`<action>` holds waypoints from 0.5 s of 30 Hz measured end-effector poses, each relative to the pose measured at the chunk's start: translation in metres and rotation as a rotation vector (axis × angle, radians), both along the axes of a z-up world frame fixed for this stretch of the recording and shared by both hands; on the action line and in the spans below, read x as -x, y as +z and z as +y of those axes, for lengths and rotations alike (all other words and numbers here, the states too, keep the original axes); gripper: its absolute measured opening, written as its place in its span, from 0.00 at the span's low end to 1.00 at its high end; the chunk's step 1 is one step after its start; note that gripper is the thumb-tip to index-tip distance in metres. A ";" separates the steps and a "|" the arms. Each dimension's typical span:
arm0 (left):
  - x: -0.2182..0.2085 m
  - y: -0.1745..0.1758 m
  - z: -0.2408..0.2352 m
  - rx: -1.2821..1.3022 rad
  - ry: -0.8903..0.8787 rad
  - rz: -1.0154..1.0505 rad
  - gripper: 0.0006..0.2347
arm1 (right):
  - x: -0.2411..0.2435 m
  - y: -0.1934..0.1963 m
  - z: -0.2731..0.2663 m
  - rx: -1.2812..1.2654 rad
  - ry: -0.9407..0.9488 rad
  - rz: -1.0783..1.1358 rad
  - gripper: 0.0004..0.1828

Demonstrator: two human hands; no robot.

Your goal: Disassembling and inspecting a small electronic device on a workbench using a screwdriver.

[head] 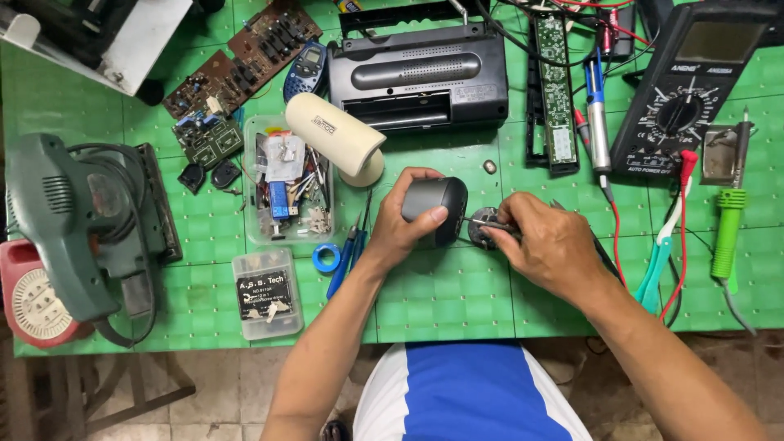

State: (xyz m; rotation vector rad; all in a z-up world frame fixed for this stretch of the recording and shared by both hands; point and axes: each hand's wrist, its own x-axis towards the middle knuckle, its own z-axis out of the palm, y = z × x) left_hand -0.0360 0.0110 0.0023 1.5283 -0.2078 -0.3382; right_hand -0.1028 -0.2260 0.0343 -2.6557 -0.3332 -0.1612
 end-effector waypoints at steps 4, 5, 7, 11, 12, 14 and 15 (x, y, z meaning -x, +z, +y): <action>0.002 0.000 -0.002 -0.025 -0.001 0.000 0.26 | -0.002 0.004 0.001 -0.082 -0.005 0.042 0.20; 0.003 0.000 -0.002 -0.026 -0.002 0.010 0.27 | -0.001 0.000 0.000 -0.013 -0.016 0.031 0.15; 0.002 0.000 -0.001 -0.030 0.004 0.018 0.27 | -0.002 -0.004 0.000 0.053 -0.021 0.017 0.17; 0.001 -0.004 0.001 -0.042 0.000 0.044 0.27 | -0.005 0.007 0.004 -0.005 0.025 -0.010 0.15; 0.000 -0.006 0.001 -0.054 -0.003 0.039 0.27 | -0.007 0.012 0.005 -0.038 0.034 -0.015 0.17; 0.000 -0.004 0.001 -0.060 -0.006 0.042 0.27 | -0.009 0.009 0.005 -0.014 0.044 -0.020 0.13; 0.000 -0.003 0.001 -0.066 -0.006 0.043 0.27 | -0.010 0.008 0.006 0.009 0.057 -0.027 0.12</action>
